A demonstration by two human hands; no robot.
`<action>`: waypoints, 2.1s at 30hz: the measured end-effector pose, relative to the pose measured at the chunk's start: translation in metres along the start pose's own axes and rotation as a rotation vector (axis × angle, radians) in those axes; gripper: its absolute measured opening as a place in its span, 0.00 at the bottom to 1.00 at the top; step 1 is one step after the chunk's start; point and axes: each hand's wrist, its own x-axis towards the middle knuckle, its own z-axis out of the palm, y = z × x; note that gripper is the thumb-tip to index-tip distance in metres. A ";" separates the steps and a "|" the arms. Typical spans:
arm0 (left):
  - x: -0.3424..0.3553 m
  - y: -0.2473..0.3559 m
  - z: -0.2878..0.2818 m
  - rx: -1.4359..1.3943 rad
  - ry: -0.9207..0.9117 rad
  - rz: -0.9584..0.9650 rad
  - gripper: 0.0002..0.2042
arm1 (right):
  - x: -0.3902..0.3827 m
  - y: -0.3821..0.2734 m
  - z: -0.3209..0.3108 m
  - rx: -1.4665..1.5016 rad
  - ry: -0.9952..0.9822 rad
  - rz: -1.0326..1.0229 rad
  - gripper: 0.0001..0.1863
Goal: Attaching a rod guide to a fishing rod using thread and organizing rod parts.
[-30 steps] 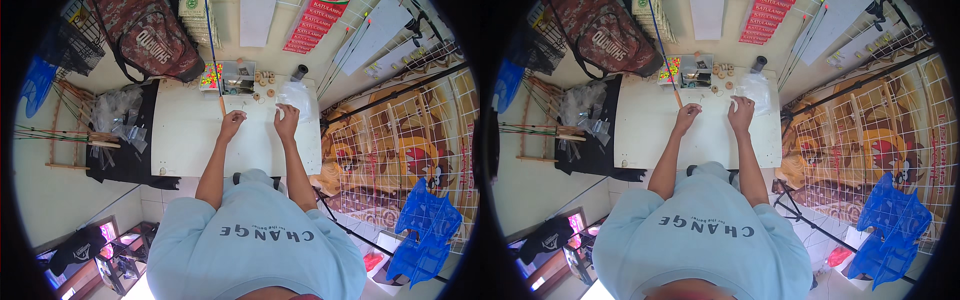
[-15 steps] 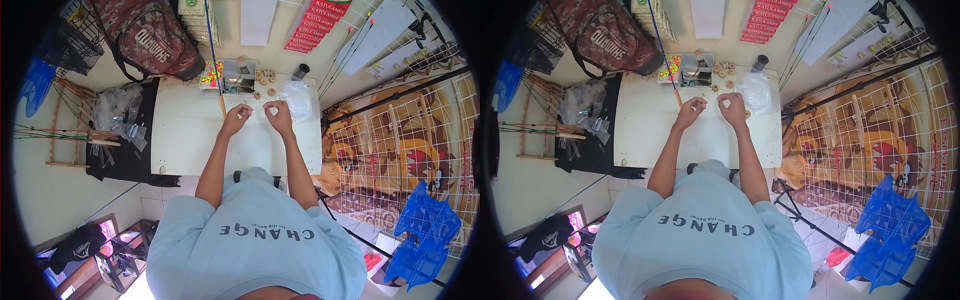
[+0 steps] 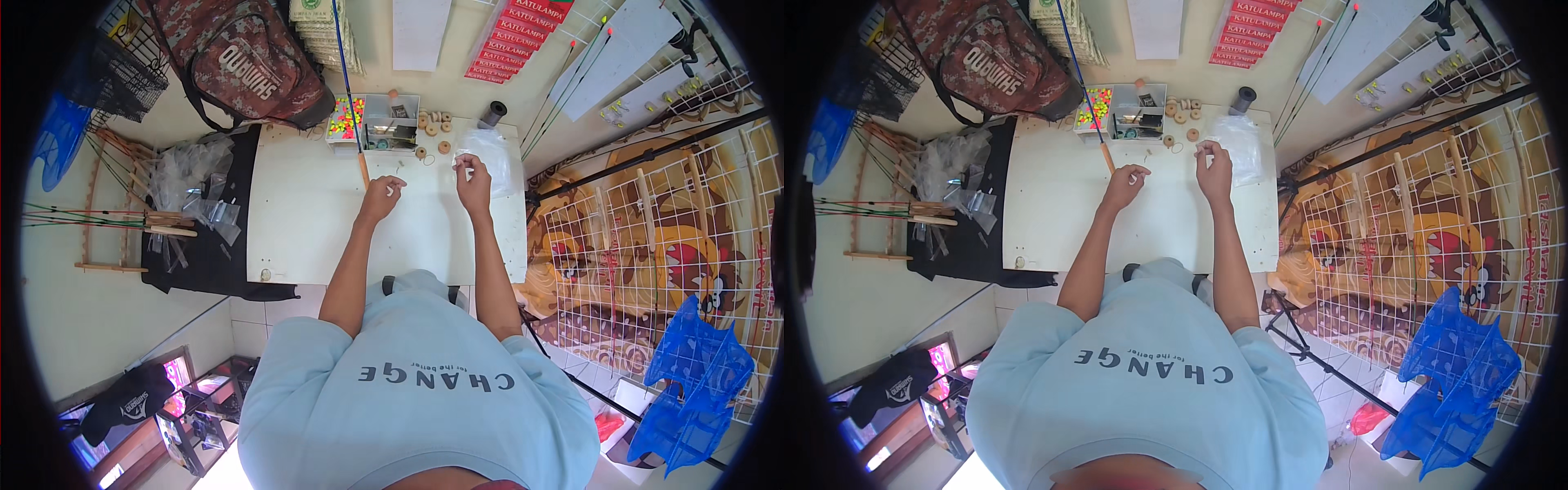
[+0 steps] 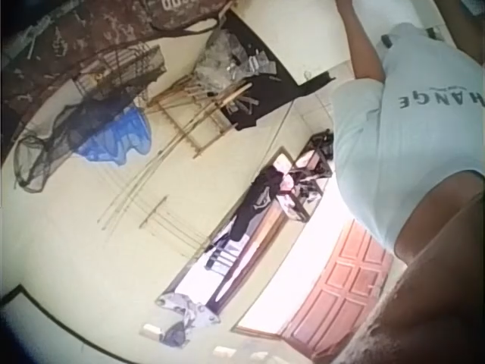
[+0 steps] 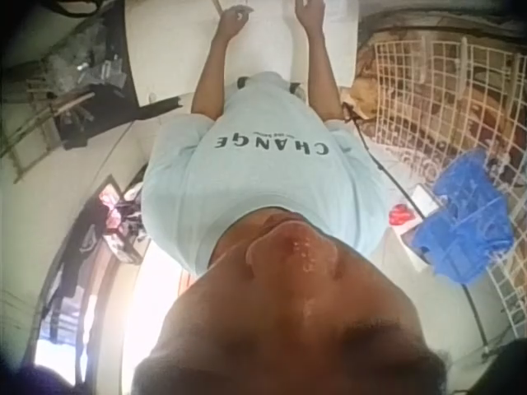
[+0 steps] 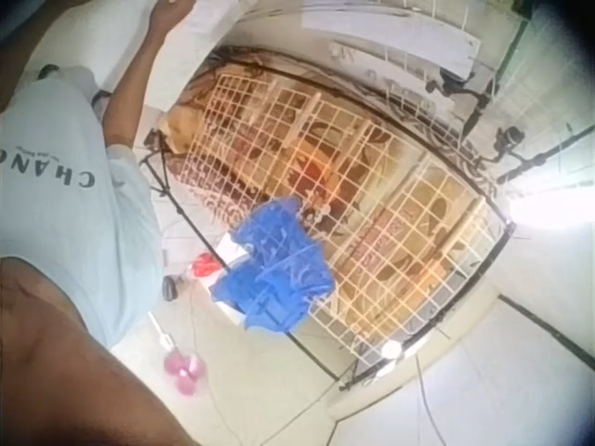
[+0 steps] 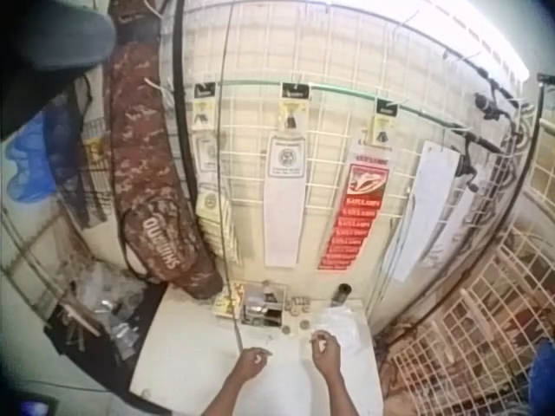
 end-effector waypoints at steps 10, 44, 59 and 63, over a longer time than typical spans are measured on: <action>0.007 0.000 0.005 -0.078 0.051 -0.010 0.08 | 0.003 -0.002 -0.005 0.211 -0.125 0.067 0.06; 0.024 0.027 0.010 -0.171 0.404 -0.021 0.05 | 0.005 0.017 -0.030 0.059 -0.252 0.084 0.08; -0.002 0.011 0.010 0.381 -0.088 -0.218 0.07 | 0.027 0.000 -0.041 0.130 0.022 0.062 0.08; -0.004 -0.001 0.012 0.266 0.058 -0.268 0.08 | 0.029 0.005 -0.041 0.153 0.042 0.065 0.08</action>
